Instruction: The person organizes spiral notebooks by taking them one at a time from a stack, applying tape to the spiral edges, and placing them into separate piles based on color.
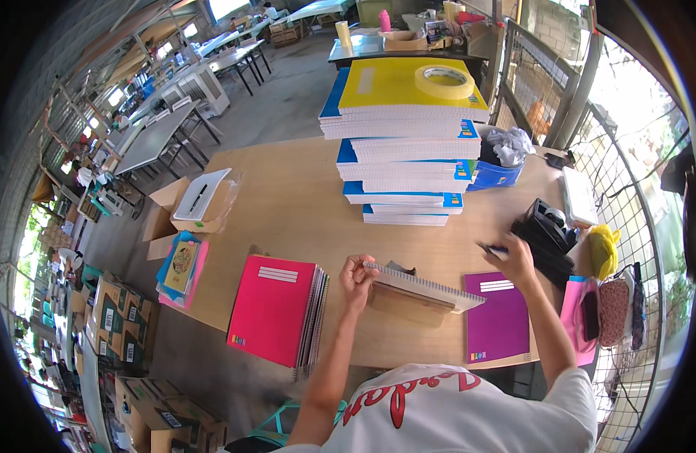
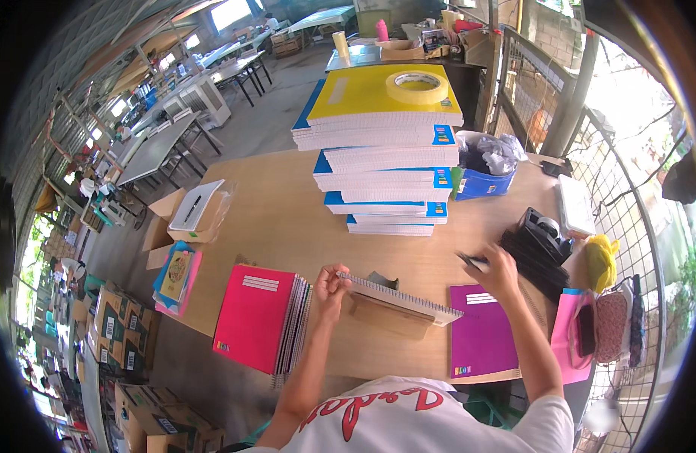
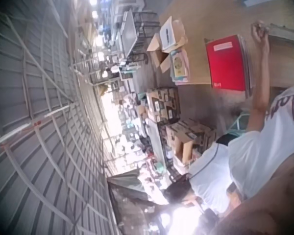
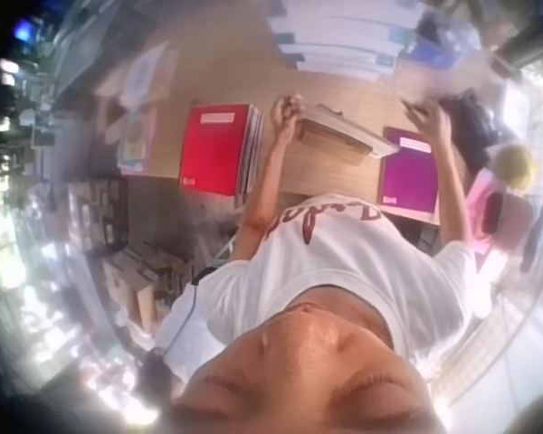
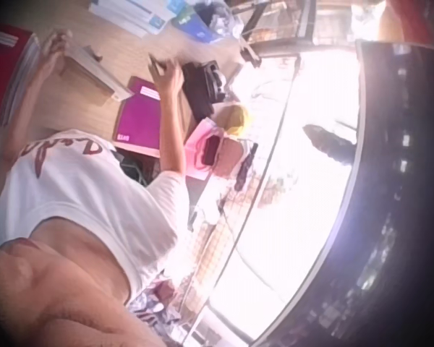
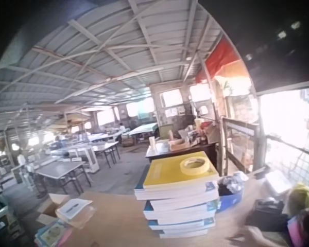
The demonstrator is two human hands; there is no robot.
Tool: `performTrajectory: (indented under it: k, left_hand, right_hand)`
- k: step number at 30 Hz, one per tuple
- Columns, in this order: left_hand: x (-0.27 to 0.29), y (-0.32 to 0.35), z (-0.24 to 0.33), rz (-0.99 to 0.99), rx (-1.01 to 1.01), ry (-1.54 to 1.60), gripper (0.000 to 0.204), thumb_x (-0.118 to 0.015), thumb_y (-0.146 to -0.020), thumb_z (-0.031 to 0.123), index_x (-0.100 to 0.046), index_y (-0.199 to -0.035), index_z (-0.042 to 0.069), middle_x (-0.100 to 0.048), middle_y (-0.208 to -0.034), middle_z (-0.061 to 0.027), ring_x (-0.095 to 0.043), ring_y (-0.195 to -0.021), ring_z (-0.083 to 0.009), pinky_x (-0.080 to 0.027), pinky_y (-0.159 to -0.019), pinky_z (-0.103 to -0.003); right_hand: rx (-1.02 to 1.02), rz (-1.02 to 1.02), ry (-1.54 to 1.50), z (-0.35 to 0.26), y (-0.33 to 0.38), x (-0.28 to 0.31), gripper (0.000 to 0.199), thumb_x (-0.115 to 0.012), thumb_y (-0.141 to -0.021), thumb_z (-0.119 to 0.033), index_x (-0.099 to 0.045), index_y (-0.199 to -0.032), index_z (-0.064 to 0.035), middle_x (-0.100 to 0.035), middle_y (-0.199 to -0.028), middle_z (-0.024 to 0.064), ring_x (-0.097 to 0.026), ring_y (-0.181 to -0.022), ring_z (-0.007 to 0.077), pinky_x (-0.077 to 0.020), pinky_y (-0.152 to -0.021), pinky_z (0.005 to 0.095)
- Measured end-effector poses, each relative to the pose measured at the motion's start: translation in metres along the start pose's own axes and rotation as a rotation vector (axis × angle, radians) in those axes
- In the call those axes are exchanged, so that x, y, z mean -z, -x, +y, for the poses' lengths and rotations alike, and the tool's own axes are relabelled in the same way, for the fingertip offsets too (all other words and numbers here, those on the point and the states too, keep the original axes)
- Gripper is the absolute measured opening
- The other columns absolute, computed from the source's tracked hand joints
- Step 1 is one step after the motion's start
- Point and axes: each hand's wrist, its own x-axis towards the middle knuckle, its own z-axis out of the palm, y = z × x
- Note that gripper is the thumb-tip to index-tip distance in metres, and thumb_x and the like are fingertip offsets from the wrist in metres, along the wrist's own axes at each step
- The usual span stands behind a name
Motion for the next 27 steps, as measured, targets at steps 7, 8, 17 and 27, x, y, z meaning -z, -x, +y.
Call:
performTrajectory:
  k: [7,8,17,27]
  left_hand:
    - [0.019,0.001,0.001,-0.115,0.167,-0.214,0.014,-0.074,-0.090,0.008,-0.064,-0.101,0.006,-0.059,-0.084,0.0068,-0.050,-0.078,-0.0006,-0.038,-0.066,-0.016]
    - [0.012,-0.002,-0.002,-0.116,0.135,-0.155,0.014,-0.074,-0.091,0.009,-0.065,-0.101,0.006,-0.059,-0.084,0.0070,-0.050,-0.077,-0.0005,-0.038,-0.067,-0.016]
    - [-0.003,-0.005,-0.002,-0.126,0.078,-0.025,0.017,-0.076,-0.090,0.011,-0.065,-0.101,0.004,-0.061,-0.087,0.0063,-0.049,-0.075,-0.0012,-0.038,-0.068,-0.018]
    - [0.015,-0.007,-0.016,-0.041,0.054,-0.203,0.014,-0.080,-0.085,0.007,-0.067,-0.090,0.004,-0.047,-0.073,0.0107,-0.036,-0.068,-0.0011,-0.031,-0.063,-0.018]
  right_hand:
    - [0.566,0.047,0.088,-0.110,-0.008,0.031,0.033,-0.081,-0.070,-0.021,-0.071,-0.099,-0.0091,-0.067,-0.102,0.0049,-0.061,-0.106,0.0237,-0.0433,-0.095,0.0413]
    - [0.727,0.051,0.165,-0.136,-0.020,0.021,0.027,-0.077,-0.072,-0.021,-0.071,-0.097,-0.0109,-0.066,-0.100,0.0031,-0.060,-0.106,0.0218,-0.0427,-0.094,0.0406]
    - [1.352,-0.246,0.587,-0.217,-0.084,-0.034,0.004,-0.069,-0.080,-0.021,-0.069,-0.081,-0.0176,-0.063,-0.092,-0.0048,-0.060,-0.100,0.0153,-0.0431,-0.093,0.0352]
    - [1.222,-0.359,0.577,-0.224,-0.077,-0.050,0.009,-0.072,-0.080,-0.024,-0.071,-0.074,-0.0179,-0.067,-0.089,-0.0022,-0.061,-0.102,0.0178,-0.0458,-0.085,0.0383]
